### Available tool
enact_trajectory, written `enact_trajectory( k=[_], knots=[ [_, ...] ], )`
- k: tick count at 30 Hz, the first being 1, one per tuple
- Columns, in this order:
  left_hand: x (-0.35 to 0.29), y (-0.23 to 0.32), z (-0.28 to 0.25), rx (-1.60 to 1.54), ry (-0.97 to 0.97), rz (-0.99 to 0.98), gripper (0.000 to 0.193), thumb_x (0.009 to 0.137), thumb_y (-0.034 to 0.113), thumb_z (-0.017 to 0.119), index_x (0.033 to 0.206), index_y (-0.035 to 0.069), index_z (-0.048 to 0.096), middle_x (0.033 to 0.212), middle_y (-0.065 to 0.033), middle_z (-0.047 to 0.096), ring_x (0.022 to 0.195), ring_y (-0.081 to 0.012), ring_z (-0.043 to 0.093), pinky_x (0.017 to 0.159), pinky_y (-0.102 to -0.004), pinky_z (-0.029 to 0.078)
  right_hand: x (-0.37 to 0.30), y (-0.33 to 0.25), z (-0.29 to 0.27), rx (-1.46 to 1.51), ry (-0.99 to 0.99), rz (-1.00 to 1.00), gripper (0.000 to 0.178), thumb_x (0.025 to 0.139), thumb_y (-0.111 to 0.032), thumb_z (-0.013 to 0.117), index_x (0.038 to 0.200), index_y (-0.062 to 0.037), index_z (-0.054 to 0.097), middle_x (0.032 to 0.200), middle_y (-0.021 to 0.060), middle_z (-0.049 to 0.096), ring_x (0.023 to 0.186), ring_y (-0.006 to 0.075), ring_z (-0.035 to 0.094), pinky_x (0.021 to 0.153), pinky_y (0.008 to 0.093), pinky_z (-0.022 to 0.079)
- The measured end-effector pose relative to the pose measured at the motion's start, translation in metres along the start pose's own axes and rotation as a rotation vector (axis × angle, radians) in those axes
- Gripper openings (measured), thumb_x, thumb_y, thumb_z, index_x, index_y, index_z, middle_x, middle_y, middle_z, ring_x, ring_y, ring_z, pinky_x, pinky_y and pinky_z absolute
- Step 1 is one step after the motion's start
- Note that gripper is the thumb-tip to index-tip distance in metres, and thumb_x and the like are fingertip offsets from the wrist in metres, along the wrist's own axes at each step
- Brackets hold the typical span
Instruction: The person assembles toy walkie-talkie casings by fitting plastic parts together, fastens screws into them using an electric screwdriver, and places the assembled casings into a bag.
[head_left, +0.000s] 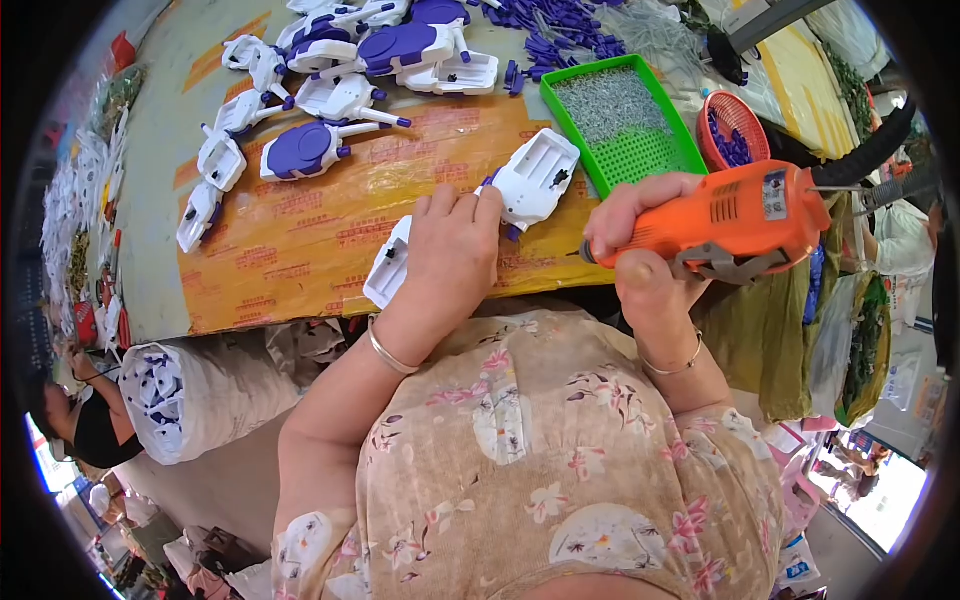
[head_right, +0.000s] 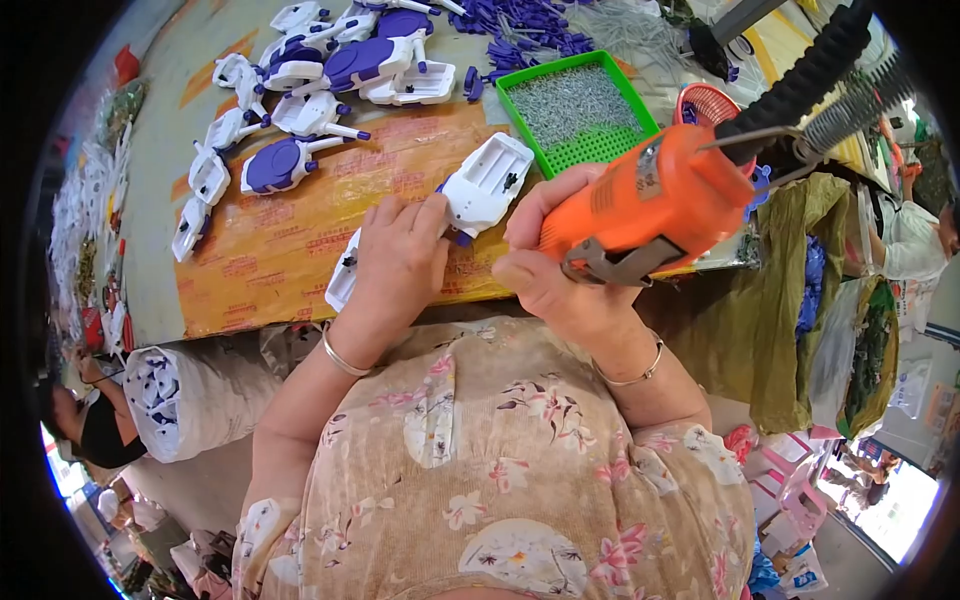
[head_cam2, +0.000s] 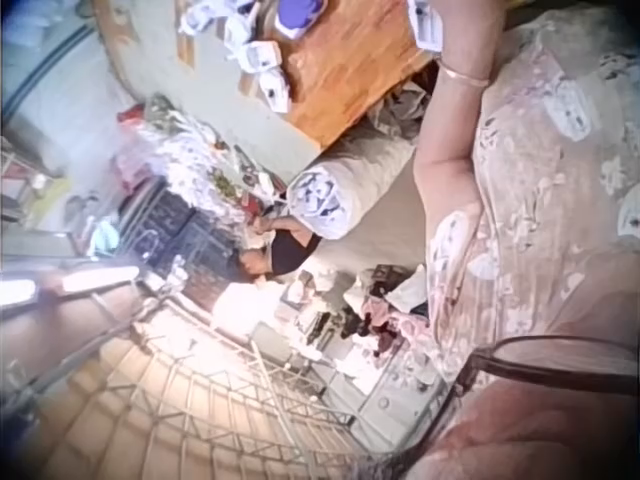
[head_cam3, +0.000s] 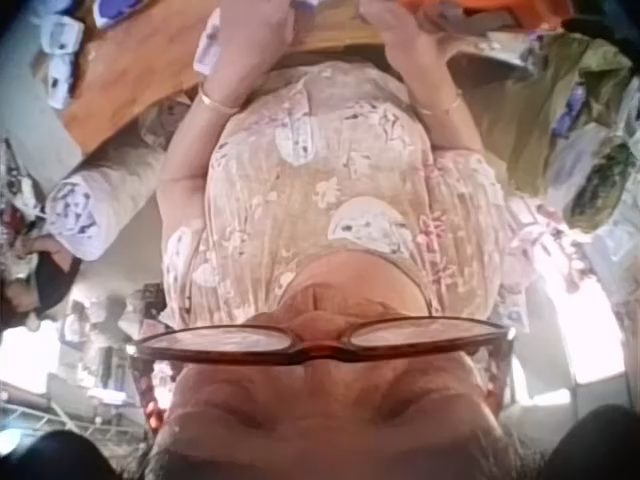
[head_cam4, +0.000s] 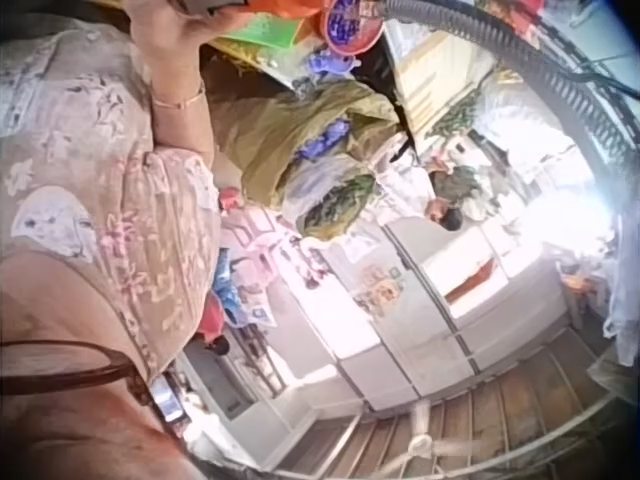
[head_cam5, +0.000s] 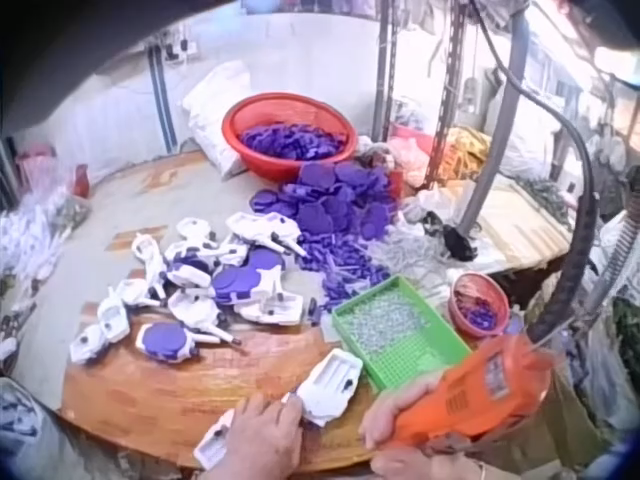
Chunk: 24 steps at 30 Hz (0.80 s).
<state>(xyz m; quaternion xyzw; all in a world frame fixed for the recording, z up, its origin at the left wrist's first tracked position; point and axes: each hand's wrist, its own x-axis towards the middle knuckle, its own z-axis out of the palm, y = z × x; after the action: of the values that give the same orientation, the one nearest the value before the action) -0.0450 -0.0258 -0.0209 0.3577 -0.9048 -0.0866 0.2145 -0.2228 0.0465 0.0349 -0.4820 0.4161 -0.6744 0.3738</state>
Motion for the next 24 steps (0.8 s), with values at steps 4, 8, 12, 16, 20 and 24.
enact_trajectory(
  k=[4, 8, 12, 16, 20, 24],
  knots=[
    [0.002, -0.009, -0.013, -0.167, 0.07, -0.037, 0.027, 0.071, 0.002, 0.069, 0.096, 0.002, 0.061, 0.079, -0.0107, 0.062, 0.075, -0.0283, 0.056, 0.068, -0.0393, 0.044, 0.001, -0.004, -0.005, -0.049, -0.009, -0.007, 0.034, 0.067, -0.004, 0.077, 0.092, -0.0018, 0.053, 0.077, 0.0023, 0.057, 0.069, 0.009, 0.052, 0.064, 0.0233, 0.043],
    [-0.002, -0.014, -0.03, -0.637, 0.031, -0.33, 0.008, 0.081, 0.003, 0.063, 0.087, -0.003, 0.065, 0.07, -0.013, 0.064, 0.063, -0.0215, 0.059, 0.055, -0.0324, 0.042, 0.003, -0.007, 0.0, 0.017, 0.089, -0.043, 0.033, 0.067, -0.003, 0.075, 0.09, -0.0022, 0.053, 0.076, 0.0023, 0.057, 0.07, 0.0111, 0.054, 0.065, 0.0247, 0.044],
    [-0.007, -0.019, -0.036, -1.082, -0.093, -0.543, 0.009, 0.085, 0.004, 0.062, 0.088, -0.004, 0.065, 0.063, -0.0001, 0.058, 0.057, -0.0068, 0.049, 0.051, -0.0238, 0.038, -0.002, -0.005, 0.0, 0.02, 0.088, -0.035, 0.034, 0.067, -0.003, 0.075, 0.092, -0.0018, 0.052, 0.076, 0.0025, 0.057, 0.07, 0.011, 0.054, 0.065, 0.0251, 0.045],
    [-0.012, -0.019, -0.038, -1.207, -0.091, -0.576, 0.01, 0.086, 0.004, 0.061, 0.09, -0.005, 0.065, 0.064, 0.0036, 0.056, 0.058, -0.0035, 0.046, 0.051, -0.0212, 0.037, -0.005, -0.001, 0.002, 0.043, 0.038, 0.02, 0.035, 0.068, -0.003, 0.075, 0.093, -0.0011, 0.05, 0.076, 0.0029, 0.057, 0.07, 0.0101, 0.054, 0.064, 0.0241, 0.045],
    [-0.017, -0.016, -0.04, -1.036, -0.049, -0.529, 0.01, 0.084, 0.002, 0.061, 0.092, -0.003, 0.066, 0.071, -0.0019, 0.063, 0.06, -0.0074, 0.052, 0.053, -0.0223, 0.039, -0.009, -0.002, 0.002, 0.038, 0.025, 0.003, 0.035, 0.069, -0.003, 0.075, 0.095, -0.0011, 0.05, 0.077, 0.0022, 0.057, 0.07, 0.0088, 0.052, 0.064, 0.0229, 0.044],
    [-0.026, -0.018, -0.037, -0.469, 0.141, -0.127, 0.021, 0.076, -0.005, 0.065, 0.095, 0.002, 0.065, 0.083, -0.0072, 0.064, 0.069, -0.0192, 0.058, 0.061, -0.0293, 0.045, -0.012, 0.004, 0.001, -0.031, 0.034, -0.012, 0.035, 0.071, -0.003, 0.074, 0.097, -0.001, 0.051, 0.079, 0.0012, 0.057, 0.071, 0.0084, 0.051, 0.065, 0.0223, 0.044]
  ],
)
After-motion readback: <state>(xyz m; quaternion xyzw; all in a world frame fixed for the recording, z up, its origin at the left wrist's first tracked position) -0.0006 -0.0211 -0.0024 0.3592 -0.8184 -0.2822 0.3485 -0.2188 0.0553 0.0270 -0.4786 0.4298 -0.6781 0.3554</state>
